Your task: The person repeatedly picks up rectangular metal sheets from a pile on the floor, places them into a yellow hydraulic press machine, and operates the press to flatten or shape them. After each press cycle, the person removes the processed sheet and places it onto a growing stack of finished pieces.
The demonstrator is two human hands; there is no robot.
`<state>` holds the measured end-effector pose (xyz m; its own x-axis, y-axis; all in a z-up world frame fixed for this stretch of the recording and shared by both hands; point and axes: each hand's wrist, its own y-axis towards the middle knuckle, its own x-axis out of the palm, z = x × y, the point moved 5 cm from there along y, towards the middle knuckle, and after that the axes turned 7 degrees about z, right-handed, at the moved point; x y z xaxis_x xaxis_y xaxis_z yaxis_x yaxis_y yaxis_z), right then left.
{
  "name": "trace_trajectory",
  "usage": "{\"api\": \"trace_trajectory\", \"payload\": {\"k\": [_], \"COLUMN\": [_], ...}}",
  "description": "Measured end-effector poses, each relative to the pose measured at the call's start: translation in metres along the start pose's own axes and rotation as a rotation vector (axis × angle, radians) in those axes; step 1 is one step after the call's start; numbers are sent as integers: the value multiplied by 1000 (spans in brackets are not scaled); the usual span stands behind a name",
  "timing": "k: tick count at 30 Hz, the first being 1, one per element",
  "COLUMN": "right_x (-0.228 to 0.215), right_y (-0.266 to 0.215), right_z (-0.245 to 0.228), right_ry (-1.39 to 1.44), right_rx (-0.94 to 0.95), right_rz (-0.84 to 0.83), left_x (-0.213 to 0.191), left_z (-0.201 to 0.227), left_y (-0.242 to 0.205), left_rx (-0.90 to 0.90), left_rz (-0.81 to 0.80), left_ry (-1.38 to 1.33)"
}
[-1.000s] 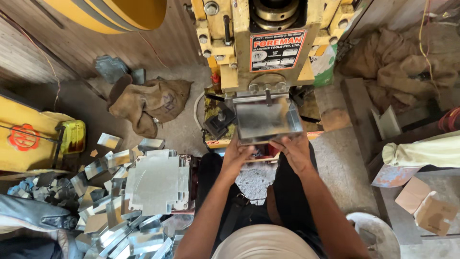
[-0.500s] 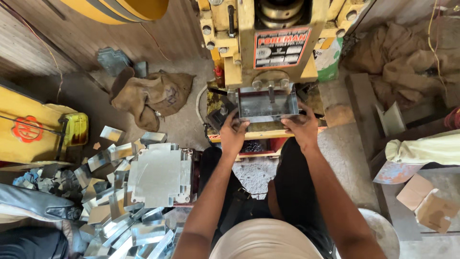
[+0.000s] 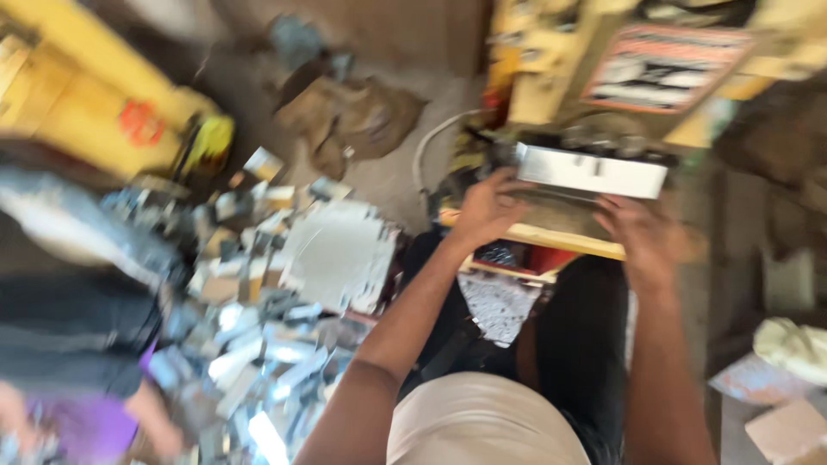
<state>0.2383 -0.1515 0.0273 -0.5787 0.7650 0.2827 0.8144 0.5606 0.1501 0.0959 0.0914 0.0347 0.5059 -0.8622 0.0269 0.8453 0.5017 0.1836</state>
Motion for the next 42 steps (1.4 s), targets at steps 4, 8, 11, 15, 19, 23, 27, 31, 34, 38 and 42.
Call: {"api": "trace_trajectory", "payload": {"k": [4, 8, 11, 15, 19, 23, 27, 31, 34, 38, 42], "right_x": [2, -4, 16, 78, 153, 180, 171, 157, 146, 129, 108], "right_y": [-38, -55, -75, -85, -98, -108, -113, -117, -116, -119, -127], "right_z": [21, 65, 65, 67, 77, 110, 134, 141, 140, 135, 130], "right_ry": [214, 193, 14, -48, -36, -180, -289, -360, -378, -361, -329], "right_rx": [275, 329, 144, 203, 355, 426, 491, 544, 551, 557, 538], "right_rz": [77, 265, 352, 196, -384, -591, -570, -519, -474, -406, -349], "left_x": [-4, -4, -19, -85, -178, -299, -364, -369, -356, -338, -337], "left_z": [-27, -48, -57, -50, -80, -126, -124, -125, -129, -142, -137], "left_y": [-42, -105, -129, -141, -194, -320, -423, -446, -388, -275, -212], "left_rx": [-41, -176, -564, -615, -593, -850, -833, -1206, -852, -569, -759], "left_rz": [-77, -40, 98, 177, 350, 802, 1250, 1246, 1142, 932, 754], "left_ry": [-29, 40, -324, 73, 261, 152, -110, 297, 904, 1115, 1303]}}
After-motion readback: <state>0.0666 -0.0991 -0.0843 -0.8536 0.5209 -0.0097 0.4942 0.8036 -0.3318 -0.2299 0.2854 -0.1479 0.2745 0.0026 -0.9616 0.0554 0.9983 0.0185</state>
